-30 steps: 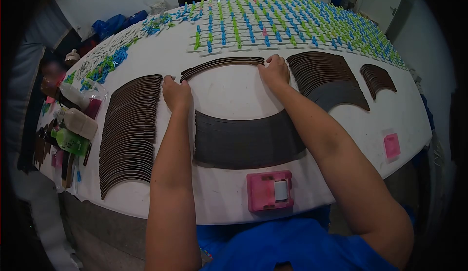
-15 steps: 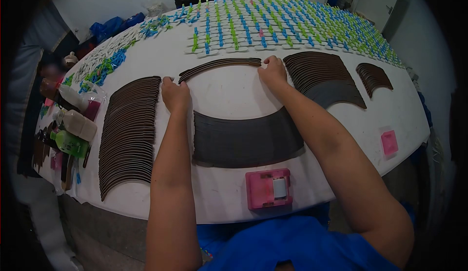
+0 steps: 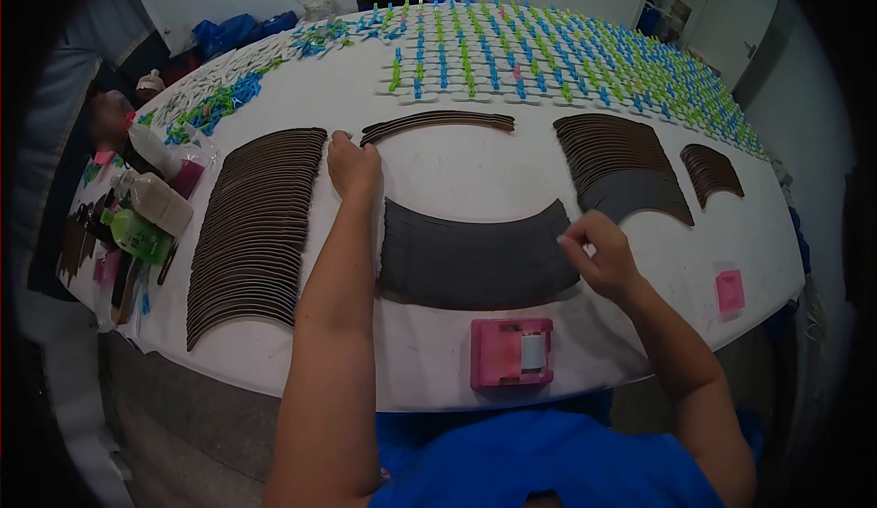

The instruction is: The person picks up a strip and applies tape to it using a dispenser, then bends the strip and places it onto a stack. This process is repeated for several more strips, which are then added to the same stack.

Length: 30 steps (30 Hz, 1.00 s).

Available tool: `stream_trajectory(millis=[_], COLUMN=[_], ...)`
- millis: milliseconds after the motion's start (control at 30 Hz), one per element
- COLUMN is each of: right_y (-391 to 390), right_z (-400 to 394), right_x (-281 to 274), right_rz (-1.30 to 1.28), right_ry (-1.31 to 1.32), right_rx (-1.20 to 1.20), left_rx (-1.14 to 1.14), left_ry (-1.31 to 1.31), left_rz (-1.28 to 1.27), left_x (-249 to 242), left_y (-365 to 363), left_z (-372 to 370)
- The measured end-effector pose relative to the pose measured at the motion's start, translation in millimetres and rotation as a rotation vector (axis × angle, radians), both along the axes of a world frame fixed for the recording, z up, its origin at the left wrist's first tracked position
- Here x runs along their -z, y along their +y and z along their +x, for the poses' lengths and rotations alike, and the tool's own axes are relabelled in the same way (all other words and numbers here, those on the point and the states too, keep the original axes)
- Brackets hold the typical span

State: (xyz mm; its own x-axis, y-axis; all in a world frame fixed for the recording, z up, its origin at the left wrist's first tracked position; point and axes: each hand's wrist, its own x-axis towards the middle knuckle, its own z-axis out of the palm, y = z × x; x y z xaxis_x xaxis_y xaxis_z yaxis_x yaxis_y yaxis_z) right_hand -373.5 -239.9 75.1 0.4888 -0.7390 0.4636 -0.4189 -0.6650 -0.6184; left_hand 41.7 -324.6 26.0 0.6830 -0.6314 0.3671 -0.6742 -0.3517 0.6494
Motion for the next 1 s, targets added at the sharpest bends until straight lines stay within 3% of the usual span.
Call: stream_trajectory(millis=[67,667,867,1000], right_y=[20.5,43.9,39.2,41.1], right_z=[-14.9,-23.0,-21.9,-23.0], right_x=[10.1,31.3,41.7,42.1], right_rz=[-0.248,-0.29,-0.36,-0.355], right_ry=[0.108,0.183,0.144,0.16], right_rx=[-0.097,-0.164,-0.143,-0.129], left_rx=[-0.001,-0.017,0.074,0.135], left_ry=[-0.003,-0.029,-0.041,0.007], left_rz=[0.003,0.03,-0.024,-0.051], left_x=[0.7,3.6,17.2,1.5], left_y=[0.2,-2.3,-1.4,26.2], left_z=[-0.1,0.7,17.4,17.7])
